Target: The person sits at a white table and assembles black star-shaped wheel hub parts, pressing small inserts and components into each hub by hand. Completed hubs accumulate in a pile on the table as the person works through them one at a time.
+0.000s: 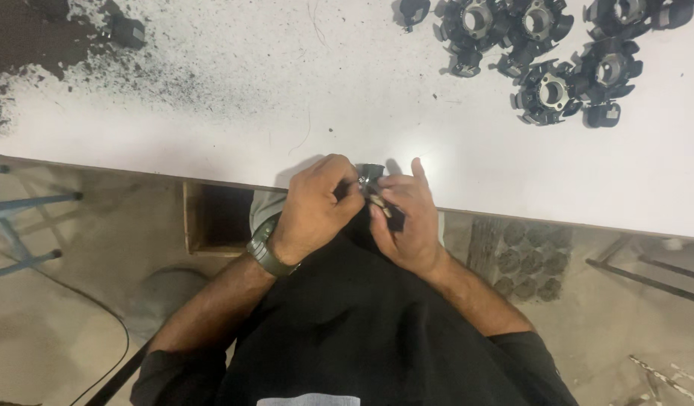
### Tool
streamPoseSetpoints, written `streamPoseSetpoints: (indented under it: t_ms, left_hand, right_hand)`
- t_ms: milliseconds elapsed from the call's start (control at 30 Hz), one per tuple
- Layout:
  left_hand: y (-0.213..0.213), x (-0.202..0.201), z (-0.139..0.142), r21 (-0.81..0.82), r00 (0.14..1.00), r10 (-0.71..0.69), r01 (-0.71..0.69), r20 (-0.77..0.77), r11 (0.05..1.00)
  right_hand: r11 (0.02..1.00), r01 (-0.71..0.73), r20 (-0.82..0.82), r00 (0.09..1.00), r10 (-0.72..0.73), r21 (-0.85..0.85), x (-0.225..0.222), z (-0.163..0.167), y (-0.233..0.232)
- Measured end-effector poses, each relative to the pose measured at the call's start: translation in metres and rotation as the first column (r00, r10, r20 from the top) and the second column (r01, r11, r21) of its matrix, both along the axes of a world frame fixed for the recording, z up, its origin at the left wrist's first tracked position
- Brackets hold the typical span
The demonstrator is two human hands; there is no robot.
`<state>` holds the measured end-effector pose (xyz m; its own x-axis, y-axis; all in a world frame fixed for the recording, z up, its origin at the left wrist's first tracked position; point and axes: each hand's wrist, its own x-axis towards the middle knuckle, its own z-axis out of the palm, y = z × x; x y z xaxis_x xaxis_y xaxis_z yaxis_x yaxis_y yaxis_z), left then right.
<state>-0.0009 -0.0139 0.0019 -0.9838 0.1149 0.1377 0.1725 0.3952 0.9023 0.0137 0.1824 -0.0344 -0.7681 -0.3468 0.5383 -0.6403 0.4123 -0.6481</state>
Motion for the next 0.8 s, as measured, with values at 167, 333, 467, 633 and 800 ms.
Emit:
streamPoseSetpoints:
  t_ms: [167, 333, 467, 633, 800]
  left_hand:
    - [0.002, 0.005, -0.002, 0.050, 0.999, 0.011, -0.009, -0.039, 0.999]
    - [0.002, 0.006, -0.002, 0.079, 1.000, 0.013, -0.011, -0.020, 0.997]
    - [0.001, 0.006, -0.003, 0.081, 0.999, 0.026, -0.024, -0.022, 0.996]
    - [0.004, 0.004, -0.010, 0.089, 1.000, 0.018, -0.017, -0.004, 0.996]
    - [-0.029, -0.021, -0.010, -0.186, 0.973, 0.021, -0.065, -0.228, 0.980]
  right_hand:
    - [0.995, 0.033, -0.019, 0.999, -0.032, 0.094, 0.000, -0.004, -0.002]
    - [0.991, 0.064, -0.040, 0.997, -0.059, 0.119, 0.000, 0.003, -0.008]
    - [0.992, 0.068, -0.044, 0.997, -0.064, 0.110, -0.001, 0.006, -0.008]
    - [0.981, 0.080, -0.036, 0.997, -0.075, 0.175, -0.005, 0.012, -0.008]
    - [0.951, 0.206, -0.073, 0.978, -0.194, 0.231, -0.034, 0.027, 0.006]
